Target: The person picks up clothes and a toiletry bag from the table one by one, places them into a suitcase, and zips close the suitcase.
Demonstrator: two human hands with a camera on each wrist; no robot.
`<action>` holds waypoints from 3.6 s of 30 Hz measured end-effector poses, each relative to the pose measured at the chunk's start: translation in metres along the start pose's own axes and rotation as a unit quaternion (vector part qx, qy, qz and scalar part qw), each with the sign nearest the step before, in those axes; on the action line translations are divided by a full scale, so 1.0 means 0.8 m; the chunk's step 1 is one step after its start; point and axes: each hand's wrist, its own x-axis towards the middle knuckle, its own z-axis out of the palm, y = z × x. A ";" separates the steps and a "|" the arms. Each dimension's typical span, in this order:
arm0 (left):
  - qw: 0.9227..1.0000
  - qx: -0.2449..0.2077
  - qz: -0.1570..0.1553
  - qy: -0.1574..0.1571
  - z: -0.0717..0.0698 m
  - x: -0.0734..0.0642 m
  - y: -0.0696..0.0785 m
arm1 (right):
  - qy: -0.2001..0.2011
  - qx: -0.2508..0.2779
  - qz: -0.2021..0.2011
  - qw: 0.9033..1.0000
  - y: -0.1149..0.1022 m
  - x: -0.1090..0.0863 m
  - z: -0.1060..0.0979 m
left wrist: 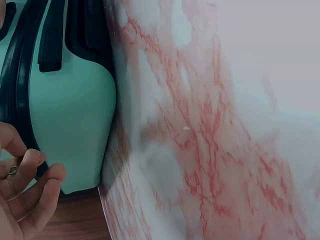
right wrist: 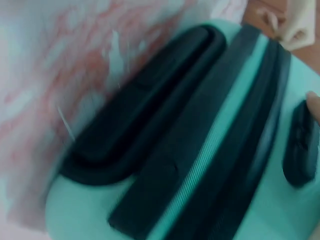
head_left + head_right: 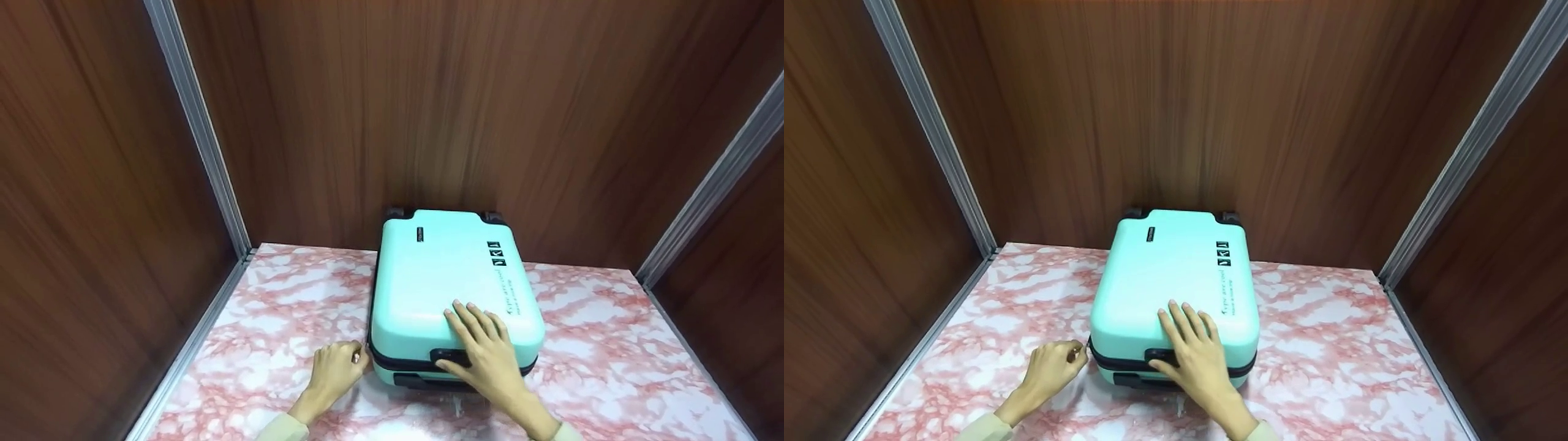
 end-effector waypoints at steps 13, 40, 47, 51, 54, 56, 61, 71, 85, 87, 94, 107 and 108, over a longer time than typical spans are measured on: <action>1.000 0.004 -0.015 -0.018 0.000 -0.002 0.001 | 0.015 0.000 0.005 1.000 0.013 -0.006 -0.005; 0.995 -0.025 -0.083 -0.051 0.008 0.034 -0.016 | 0.021 0.002 -0.010 1.000 0.016 -0.012 -0.001; 0.995 -0.036 -0.082 -0.047 0.013 0.026 -0.014 | 0.032 -0.002 -0.014 0.999 0.017 -0.012 0.001; 0.995 -0.034 -0.081 -0.047 0.015 0.023 -0.012 | 0.035 0.000 -0.015 0.999 0.017 -0.012 0.002; 0.994 -0.031 -0.089 -0.048 0.015 0.025 -0.011 | 0.038 -0.001 -0.014 0.999 0.017 -0.012 0.002; 0.993 -0.035 -0.098 -0.052 0.015 0.027 -0.011 | 0.037 -0.001 -0.014 0.999 0.016 -0.012 0.002; 0.991 -0.036 -0.120 -0.055 0.014 0.038 -0.012 | 0.034 0.000 -0.015 0.999 0.015 -0.011 0.002; 0.991 -0.014 -0.128 -0.047 0.020 0.052 -0.016 | 0.043 0.001 -0.020 0.999 0.014 -0.011 0.003; 0.990 -0.017 -0.139 -0.034 0.025 0.067 -0.020 | 0.039 0.005 -0.012 0.999 0.013 -0.012 0.003; 0.990 -0.016 -0.137 -0.034 0.026 0.070 -0.021 | 0.042 0.005 -0.013 0.999 0.014 -0.012 0.002; 0.990 -0.014 -0.136 -0.038 0.028 0.074 -0.020 | 0.041 0.003 -0.010 0.999 0.015 -0.013 0.004; 0.993 -0.003 -0.113 -0.030 0.030 0.081 -0.024 | 0.045 0.006 -0.005 0.999 0.015 -0.014 0.004; 0.993 -0.004 -0.114 -0.030 0.031 0.081 -0.024 | 0.045 0.006 -0.005 0.999 0.015 -0.014 0.004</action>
